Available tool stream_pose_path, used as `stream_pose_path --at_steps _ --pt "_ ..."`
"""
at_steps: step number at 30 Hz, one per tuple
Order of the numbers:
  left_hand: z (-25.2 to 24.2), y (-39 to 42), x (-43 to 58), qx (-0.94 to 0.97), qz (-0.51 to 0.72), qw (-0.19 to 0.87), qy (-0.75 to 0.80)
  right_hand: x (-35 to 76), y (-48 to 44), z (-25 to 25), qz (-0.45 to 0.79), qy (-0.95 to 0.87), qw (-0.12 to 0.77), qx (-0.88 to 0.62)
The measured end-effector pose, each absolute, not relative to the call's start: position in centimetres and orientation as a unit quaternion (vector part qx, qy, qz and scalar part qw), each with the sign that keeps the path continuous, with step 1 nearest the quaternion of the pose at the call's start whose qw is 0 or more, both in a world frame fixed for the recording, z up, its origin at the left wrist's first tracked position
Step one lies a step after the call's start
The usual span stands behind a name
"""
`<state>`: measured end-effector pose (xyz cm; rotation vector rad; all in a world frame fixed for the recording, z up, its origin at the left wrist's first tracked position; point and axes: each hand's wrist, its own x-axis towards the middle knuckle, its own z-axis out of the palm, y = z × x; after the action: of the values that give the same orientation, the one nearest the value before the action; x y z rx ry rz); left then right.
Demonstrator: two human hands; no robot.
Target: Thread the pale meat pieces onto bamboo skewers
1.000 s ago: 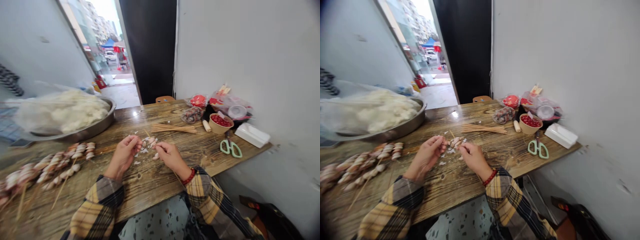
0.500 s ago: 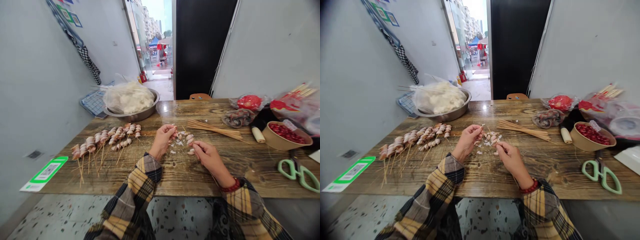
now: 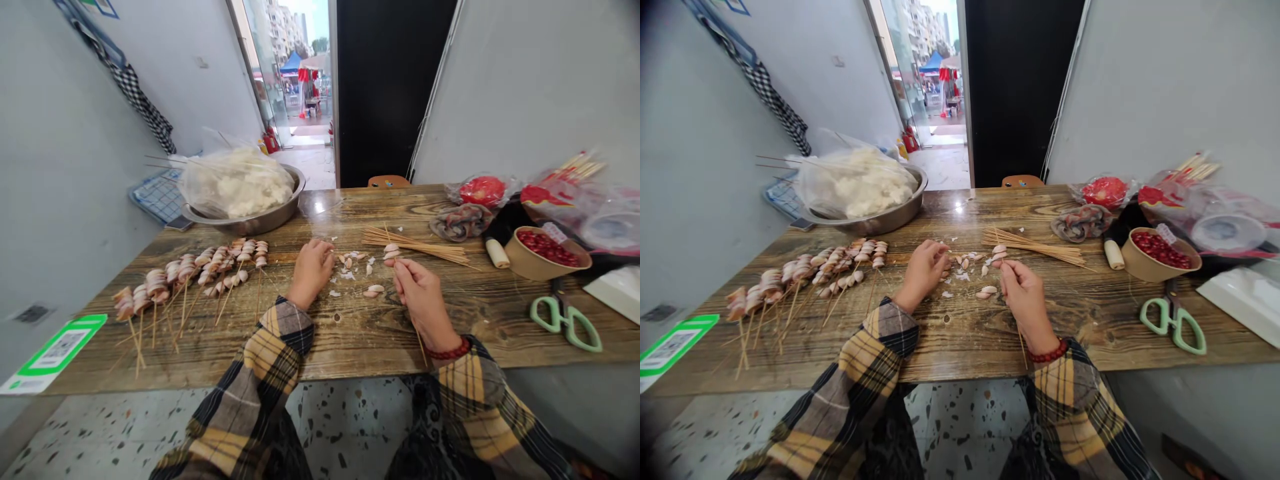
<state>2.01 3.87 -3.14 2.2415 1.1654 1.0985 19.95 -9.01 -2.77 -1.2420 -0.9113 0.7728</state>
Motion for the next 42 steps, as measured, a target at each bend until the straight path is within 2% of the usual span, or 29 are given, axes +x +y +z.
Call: stream_pose_path --at_steps 8,14,19,21,26,31,35,42 --pt "-3.0 -0.3 5.8 0.907 0.244 0.258 0.227 19.8 -8.8 -2.7 0.352 -0.408 0.650 -0.535" --pt "-3.2 -1.5 6.7 0.939 0.147 0.194 0.242 19.7 -8.8 -2.8 0.359 -0.414 0.637 -0.542" --pt "-3.5 -0.8 6.3 0.934 0.173 0.183 0.254 19.6 -8.3 -2.7 0.358 -0.424 0.643 -0.528" --pt "-3.7 0.1 6.1 0.902 0.220 0.240 0.285 19.8 -8.0 -2.8 0.352 -0.431 0.642 -0.528" --pt "-2.9 1.8 5.2 0.705 0.360 0.486 0.371 19.6 -8.1 -3.2 0.356 -0.463 0.616 -0.528" --pt "-1.5 1.8 3.7 0.518 0.446 0.630 0.369 19.2 -8.8 -3.5 0.380 -0.519 0.556 -0.527" --pt "-1.2 1.9 3.0 0.441 0.459 0.693 0.339 19.1 -9.3 -3.6 0.361 -0.581 0.499 -0.532" --pt "-1.1 2.0 2.9 0.430 0.461 0.713 0.307 19.0 -9.5 -3.1 0.324 -0.633 0.457 -0.535"
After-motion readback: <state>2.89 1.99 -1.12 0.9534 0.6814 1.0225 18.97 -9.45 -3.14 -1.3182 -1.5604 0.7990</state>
